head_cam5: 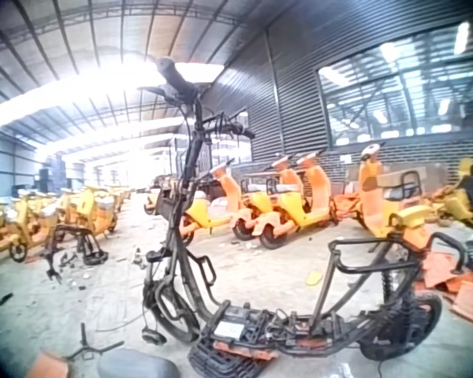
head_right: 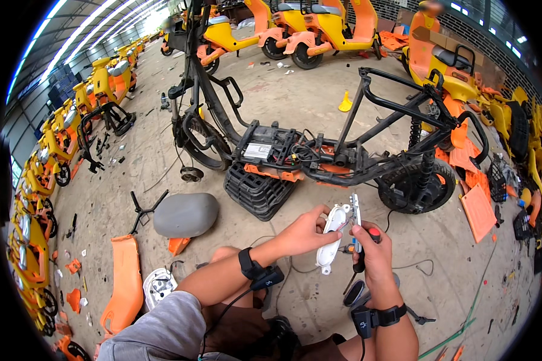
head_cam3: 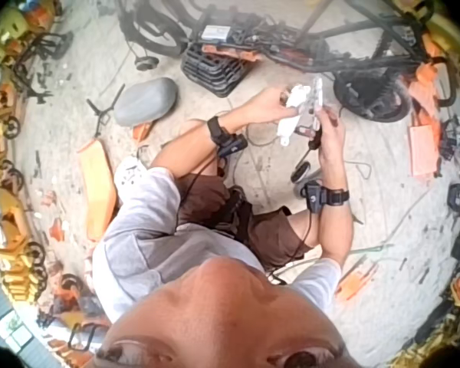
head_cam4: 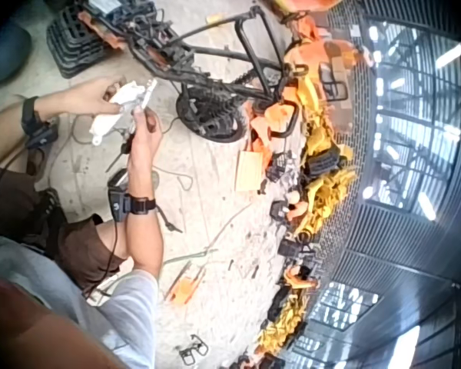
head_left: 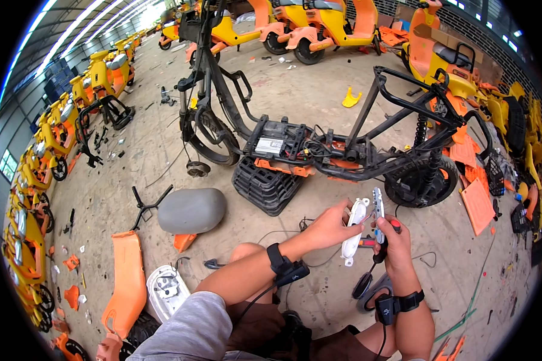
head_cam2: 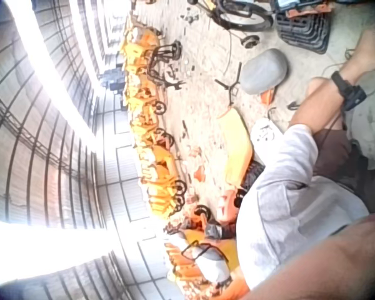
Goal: The person sits on the floor and uses a screwdriver to manipulate a white plastic scooter part, repeatedly prying and adjusting its internal components. The person then stands and walks to a workbench.
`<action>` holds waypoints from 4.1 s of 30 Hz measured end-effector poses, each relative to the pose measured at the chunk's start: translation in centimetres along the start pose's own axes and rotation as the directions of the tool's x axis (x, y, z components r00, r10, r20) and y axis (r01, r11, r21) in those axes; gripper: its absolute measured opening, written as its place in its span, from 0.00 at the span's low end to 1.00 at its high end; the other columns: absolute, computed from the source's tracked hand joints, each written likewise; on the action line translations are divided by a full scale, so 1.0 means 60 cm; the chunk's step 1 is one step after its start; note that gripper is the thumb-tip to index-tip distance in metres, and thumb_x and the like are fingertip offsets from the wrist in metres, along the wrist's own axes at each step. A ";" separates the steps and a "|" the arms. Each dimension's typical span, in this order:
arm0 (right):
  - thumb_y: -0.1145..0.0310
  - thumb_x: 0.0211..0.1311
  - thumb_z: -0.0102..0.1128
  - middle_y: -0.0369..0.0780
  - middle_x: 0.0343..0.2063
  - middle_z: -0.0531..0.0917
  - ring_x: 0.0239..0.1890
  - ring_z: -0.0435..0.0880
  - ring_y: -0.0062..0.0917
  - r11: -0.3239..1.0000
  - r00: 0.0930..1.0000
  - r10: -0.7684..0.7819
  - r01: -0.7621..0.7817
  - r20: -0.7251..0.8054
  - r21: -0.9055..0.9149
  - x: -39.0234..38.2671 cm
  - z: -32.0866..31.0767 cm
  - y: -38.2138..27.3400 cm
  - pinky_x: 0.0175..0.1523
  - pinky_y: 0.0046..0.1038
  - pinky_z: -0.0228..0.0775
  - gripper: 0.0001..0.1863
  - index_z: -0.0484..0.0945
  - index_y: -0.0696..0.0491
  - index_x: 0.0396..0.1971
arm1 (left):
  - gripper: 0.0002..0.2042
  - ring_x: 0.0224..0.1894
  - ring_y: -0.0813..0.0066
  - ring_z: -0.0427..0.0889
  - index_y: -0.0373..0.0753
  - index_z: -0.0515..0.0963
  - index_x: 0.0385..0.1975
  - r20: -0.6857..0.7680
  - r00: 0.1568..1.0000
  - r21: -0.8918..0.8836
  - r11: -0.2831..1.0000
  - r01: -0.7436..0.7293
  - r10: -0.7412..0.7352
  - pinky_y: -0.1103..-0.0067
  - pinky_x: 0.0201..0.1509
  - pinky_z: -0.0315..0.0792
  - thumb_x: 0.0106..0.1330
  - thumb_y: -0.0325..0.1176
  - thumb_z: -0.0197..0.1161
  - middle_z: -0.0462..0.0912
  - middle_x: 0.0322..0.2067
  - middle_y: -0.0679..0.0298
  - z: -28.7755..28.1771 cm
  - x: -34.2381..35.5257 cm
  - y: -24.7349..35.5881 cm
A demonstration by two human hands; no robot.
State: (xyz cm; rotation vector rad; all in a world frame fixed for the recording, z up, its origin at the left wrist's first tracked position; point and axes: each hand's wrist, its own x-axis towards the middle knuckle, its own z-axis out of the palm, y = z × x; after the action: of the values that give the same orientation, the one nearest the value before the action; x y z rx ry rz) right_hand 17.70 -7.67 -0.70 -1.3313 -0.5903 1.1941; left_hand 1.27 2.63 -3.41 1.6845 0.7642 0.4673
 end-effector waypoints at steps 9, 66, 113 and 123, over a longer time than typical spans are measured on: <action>0.61 0.59 0.66 0.34 0.27 0.76 0.17 0.71 0.13 0.997 0.995 -0.064 0.060 -0.078 -0.051 0.003 -0.001 0.004 0.20 0.16 0.62 0.19 0.77 0.60 0.42 | 0.29 0.28 0.71 0.83 0.32 0.59 0.55 -0.179 0.983 -0.129 0.990 -0.063 0.039 0.76 0.30 0.74 0.62 0.39 0.67 0.83 0.27 0.53 0.017 -0.004 0.010; 0.59 0.63 0.59 0.39 0.31 0.82 0.17 0.71 0.14 0.995 0.995 -0.086 0.088 0.049 -0.037 -0.002 -0.006 -0.003 0.24 0.18 0.65 0.18 0.76 0.60 0.43 | 0.11 0.29 0.87 0.75 0.29 0.80 0.39 0.047 0.999 -0.141 0.990 -0.008 0.015 0.84 0.32 0.70 0.61 0.29 0.62 0.82 0.27 0.67 -0.010 -0.017 0.002; 0.65 0.53 0.72 0.33 0.30 0.80 0.18 0.70 0.10 0.947 0.984 -0.155 0.173 0.085 -0.271 -0.011 -0.009 0.008 0.20 0.14 0.59 0.20 0.78 0.59 0.42 | 0.13 0.38 0.80 0.80 0.27 0.77 0.44 0.023 0.992 -0.388 0.916 -0.104 0.123 0.81 0.43 0.75 0.61 0.26 0.62 0.83 0.37 0.61 0.007 -0.009 -0.019; 0.65 0.52 0.72 0.32 0.23 0.79 0.17 0.70 0.10 0.939 0.981 -0.182 0.196 0.075 -0.284 -0.014 -0.012 0.010 0.20 0.15 0.58 0.20 0.79 0.60 0.41 | 0.12 0.36 0.85 0.78 0.29 0.77 0.43 0.056 0.994 -0.228 0.971 -0.076 0.091 0.84 0.40 0.73 0.61 0.25 0.63 0.82 0.34 0.67 0.005 -0.001 -0.023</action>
State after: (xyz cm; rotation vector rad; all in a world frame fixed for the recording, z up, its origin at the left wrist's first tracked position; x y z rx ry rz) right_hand 17.84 -8.80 -1.17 -1.4565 -0.9355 1.0101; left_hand 1.09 2.52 -4.82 1.5155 0.5708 0.5346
